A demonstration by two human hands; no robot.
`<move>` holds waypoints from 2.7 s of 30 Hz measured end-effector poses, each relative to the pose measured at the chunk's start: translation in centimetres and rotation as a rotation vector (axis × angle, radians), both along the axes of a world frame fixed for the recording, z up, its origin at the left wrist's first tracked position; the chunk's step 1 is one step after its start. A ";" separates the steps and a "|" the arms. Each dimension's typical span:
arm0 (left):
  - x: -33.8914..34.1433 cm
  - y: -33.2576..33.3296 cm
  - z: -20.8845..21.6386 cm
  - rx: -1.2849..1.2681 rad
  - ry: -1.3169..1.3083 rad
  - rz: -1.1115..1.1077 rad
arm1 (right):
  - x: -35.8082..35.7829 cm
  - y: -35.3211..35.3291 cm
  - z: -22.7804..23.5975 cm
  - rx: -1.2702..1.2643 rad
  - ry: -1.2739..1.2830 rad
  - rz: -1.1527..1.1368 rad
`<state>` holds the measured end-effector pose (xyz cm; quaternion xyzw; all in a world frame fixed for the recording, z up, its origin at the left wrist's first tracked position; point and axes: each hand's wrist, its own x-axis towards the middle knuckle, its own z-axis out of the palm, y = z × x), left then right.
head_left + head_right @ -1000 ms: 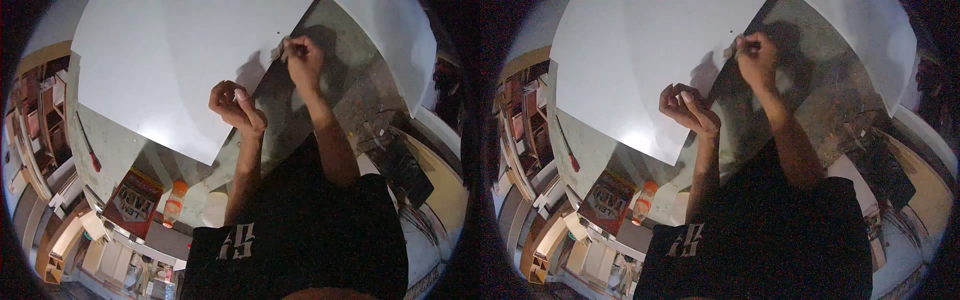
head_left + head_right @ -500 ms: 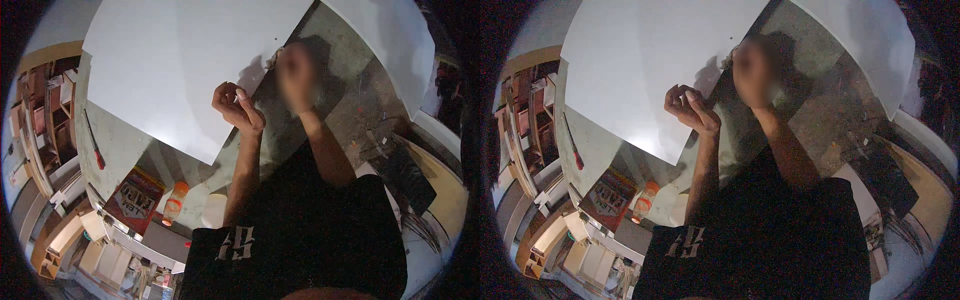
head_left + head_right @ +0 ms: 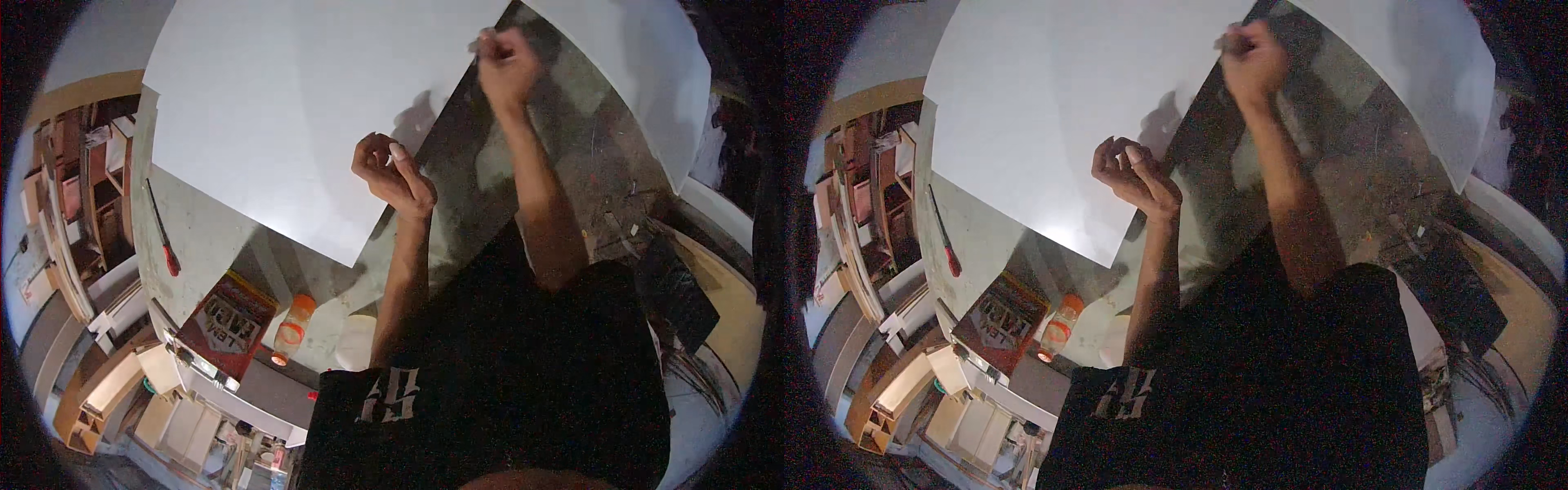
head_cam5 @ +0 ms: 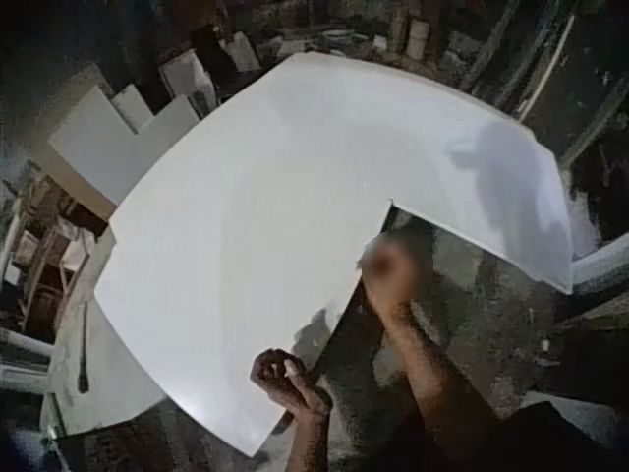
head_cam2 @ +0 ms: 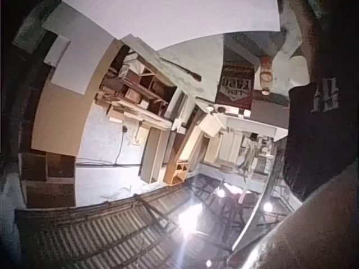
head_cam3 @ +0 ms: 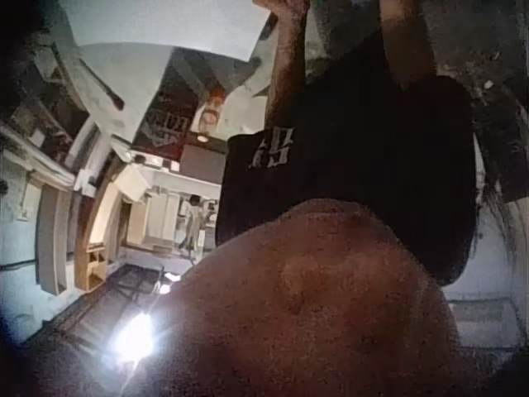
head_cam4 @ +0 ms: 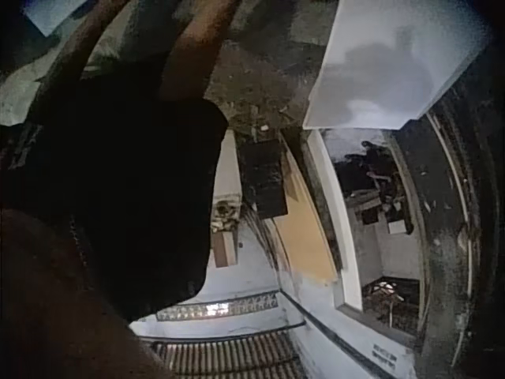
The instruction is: The person applies a white laminate sheet to a wooden board, using a spray bottle and a small block to smooth the surface and edges.
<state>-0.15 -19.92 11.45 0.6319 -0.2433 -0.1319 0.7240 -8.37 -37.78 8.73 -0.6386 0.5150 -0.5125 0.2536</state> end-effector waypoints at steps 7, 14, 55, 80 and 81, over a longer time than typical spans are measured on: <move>0.4 0.3 -0.6 0.011 -0.075 0.043 | -2.3 4.3 0.6 0.423 -0.311 0.173; 0.3 0.2 -0.2 0.039 -0.083 0.016 | 0.5 4.7 -1.9 0.262 -0.035 0.041; 0.3 0.3 0.4 0.086 -0.015 -0.027 | -2.8 3.7 1.7 0.572 -0.318 0.338; 0.4 -0.1 -0.2 0.025 -0.029 0.008 | -1.1 1.9 1.8 0.624 -0.181 0.232; 0.5 0.3 -0.3 0.028 -0.034 0.004 | -1.0 2.7 1.8 0.626 -0.127 0.233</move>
